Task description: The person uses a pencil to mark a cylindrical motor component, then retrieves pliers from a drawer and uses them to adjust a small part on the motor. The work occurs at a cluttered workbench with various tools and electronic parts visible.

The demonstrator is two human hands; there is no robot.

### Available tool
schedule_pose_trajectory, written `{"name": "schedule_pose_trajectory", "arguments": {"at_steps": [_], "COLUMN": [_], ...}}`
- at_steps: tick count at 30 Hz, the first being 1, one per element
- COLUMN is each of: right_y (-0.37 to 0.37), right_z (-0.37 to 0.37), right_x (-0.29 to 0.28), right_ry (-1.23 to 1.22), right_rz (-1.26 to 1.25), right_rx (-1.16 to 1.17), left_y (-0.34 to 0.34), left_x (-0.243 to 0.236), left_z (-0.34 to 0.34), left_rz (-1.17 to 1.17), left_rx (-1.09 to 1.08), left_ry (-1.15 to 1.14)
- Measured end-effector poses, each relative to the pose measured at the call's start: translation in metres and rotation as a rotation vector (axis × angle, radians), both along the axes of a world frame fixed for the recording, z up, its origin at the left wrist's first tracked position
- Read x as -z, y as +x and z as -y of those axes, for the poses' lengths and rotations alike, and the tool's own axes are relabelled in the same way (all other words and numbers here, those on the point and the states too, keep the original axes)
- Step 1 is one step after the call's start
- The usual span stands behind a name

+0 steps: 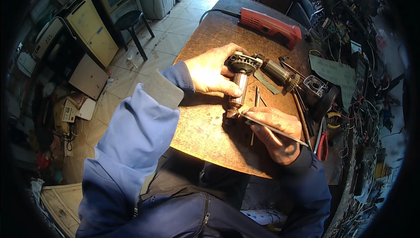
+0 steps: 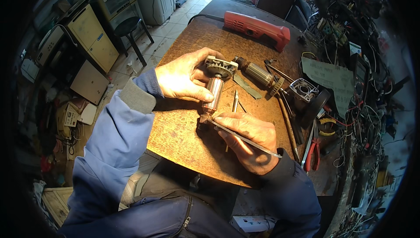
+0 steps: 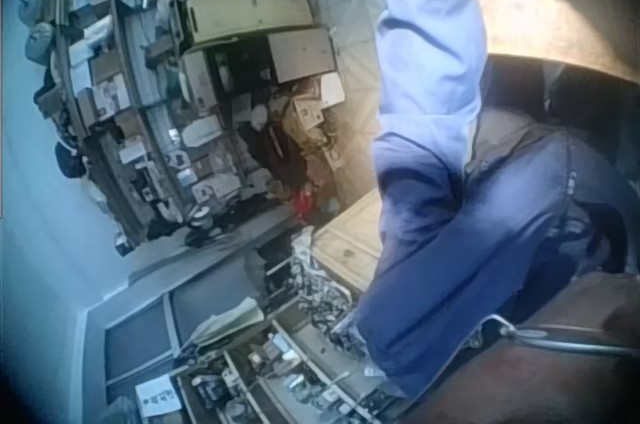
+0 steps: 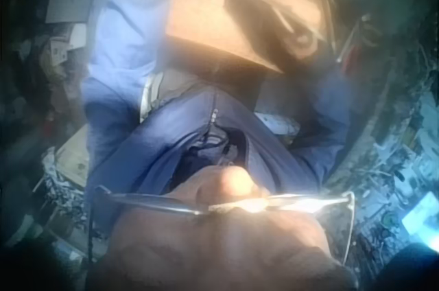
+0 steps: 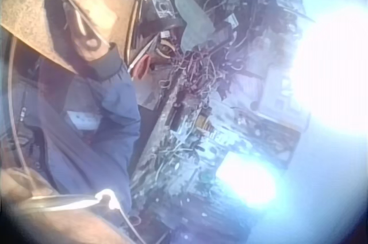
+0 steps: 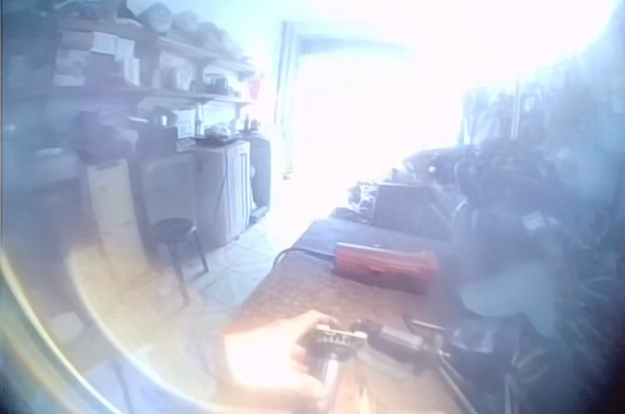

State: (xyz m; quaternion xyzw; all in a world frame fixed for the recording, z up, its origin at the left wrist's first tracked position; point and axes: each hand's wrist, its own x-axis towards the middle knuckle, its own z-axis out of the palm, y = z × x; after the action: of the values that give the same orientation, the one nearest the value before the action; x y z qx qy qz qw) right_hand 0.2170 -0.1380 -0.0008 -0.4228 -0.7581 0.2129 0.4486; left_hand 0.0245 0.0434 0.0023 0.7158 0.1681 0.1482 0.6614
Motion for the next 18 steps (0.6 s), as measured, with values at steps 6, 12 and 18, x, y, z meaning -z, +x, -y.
{"name": "schedule_pose_trajectory", "arguments": {"at_steps": [6,12,18], "right_y": [-0.0019,-0.0063,-0.0041], "right_z": [0.0027,0.0068,0.0064], "right_x": [0.0034,0.0001,-0.0002], "right_ry": [-0.041,-0.069,-0.048], "right_rz": [-0.033,0.024,0.049], "right_rx": [0.018,0.05,0.037], "left_y": [0.0,0.0003,0.0001], "left_x": [0.0013,0.0016,0.0038], "left_z": [-0.0006,-0.0013,-0.0018], "left_rz": [0.002,-0.01,0.004], "left_rx": [0.0,-0.011,-0.011], "left_ry": [-0.006,0.019,0.006]}}
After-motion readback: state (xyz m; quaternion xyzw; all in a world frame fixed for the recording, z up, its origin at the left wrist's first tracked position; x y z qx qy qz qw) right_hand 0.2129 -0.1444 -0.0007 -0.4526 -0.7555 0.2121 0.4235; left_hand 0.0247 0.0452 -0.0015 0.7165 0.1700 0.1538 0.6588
